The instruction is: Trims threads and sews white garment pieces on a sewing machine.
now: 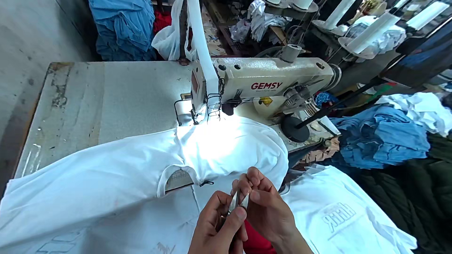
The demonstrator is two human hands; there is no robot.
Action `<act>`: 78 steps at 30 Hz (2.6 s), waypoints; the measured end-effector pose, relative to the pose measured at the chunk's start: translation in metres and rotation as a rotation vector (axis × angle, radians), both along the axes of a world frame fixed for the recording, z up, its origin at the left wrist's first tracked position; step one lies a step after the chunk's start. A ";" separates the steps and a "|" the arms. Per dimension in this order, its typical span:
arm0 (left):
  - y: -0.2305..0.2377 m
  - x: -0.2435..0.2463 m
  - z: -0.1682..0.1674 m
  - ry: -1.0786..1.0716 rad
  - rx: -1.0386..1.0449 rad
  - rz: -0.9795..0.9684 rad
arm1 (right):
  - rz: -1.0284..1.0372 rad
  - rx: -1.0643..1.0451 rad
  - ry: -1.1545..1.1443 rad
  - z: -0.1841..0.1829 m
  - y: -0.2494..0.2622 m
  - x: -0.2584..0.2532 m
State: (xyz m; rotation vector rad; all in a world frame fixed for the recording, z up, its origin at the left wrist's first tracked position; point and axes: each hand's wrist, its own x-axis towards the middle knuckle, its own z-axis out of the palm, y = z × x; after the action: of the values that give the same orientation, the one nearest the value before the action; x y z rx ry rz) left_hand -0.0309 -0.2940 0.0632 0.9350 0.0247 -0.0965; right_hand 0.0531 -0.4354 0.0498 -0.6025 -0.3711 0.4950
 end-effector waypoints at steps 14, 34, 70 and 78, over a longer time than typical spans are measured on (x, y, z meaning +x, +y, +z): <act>-0.003 0.001 0.000 -0.015 -0.024 0.063 | -0.007 0.006 0.004 0.002 0.001 0.001; -0.016 0.004 -0.006 -0.091 0.152 0.279 | -0.016 -0.003 0.055 0.001 0.004 0.003; -0.018 -0.001 -0.004 -0.166 0.348 0.319 | 0.037 0.031 0.105 0.001 0.005 0.001; -0.014 0.000 -0.004 -0.149 0.299 0.257 | 0.056 0.063 0.117 0.001 0.005 0.001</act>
State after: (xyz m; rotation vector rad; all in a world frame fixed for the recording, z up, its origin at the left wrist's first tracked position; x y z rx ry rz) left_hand -0.0309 -0.3082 0.0593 1.2274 0.0216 0.2212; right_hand 0.0546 -0.4301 0.0507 -0.5012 -0.2922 0.5678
